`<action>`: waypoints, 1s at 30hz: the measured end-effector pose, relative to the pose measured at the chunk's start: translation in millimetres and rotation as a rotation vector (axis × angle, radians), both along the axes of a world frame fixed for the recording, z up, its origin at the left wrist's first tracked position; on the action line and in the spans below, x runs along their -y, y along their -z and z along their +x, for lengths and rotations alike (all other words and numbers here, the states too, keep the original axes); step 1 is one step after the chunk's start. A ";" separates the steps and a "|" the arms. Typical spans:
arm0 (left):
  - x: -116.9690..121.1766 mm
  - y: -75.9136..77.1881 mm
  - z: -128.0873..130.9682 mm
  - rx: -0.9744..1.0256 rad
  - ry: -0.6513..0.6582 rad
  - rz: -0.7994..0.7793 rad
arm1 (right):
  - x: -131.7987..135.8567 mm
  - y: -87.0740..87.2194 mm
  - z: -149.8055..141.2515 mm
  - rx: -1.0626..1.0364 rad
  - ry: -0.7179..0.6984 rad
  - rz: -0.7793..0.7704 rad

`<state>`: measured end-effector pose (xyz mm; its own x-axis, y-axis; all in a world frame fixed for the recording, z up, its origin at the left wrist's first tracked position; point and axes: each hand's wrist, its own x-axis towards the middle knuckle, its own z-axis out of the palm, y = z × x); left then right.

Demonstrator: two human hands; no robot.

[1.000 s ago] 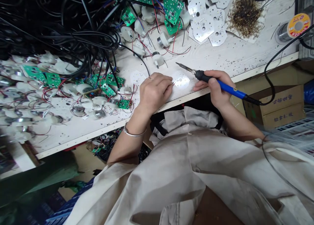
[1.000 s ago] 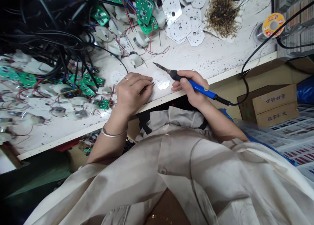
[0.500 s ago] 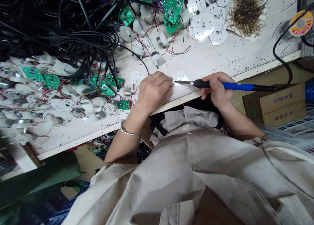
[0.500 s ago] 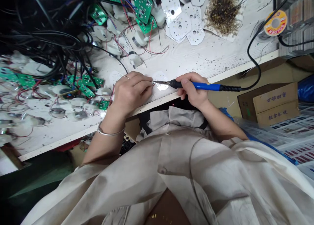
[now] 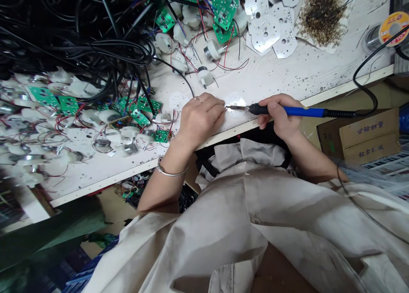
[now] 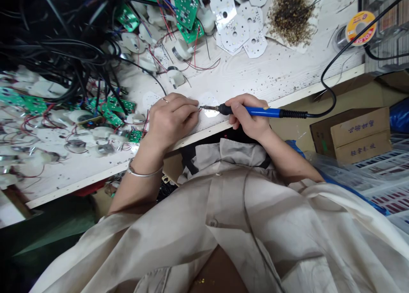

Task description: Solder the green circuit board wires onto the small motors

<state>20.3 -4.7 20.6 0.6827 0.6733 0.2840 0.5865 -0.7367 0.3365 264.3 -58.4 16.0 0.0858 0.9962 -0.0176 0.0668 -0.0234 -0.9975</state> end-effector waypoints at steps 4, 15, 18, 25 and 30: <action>0.5 -2.1 1.7 -0.005 0.005 0.087 | -1.5 -2.3 -2.9 -0.043 0.043 0.004; 2.2 0.7 3.0 -0.004 -0.060 -0.014 | -1.2 0.1 -2.6 0.001 0.033 0.009; 2.5 0.8 2.9 0.000 -0.062 -0.029 | 1.7 2.7 -4.8 0.007 0.112 0.051; 1.3 0.4 3.3 -0.039 -0.026 0.069 | 5.9 8.8 -6.3 0.180 0.030 0.401; 7.5 -3.6 8.9 -0.180 -0.018 0.078 | 6.5 10.9 -0.2 0.644 -0.171 0.711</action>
<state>29.3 -12.1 24.2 0.7151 0.6666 0.2104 0.6456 -0.7452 0.1670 264.1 -64.9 5.1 -0.2783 0.7563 0.5920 0.5513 0.6305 -0.5464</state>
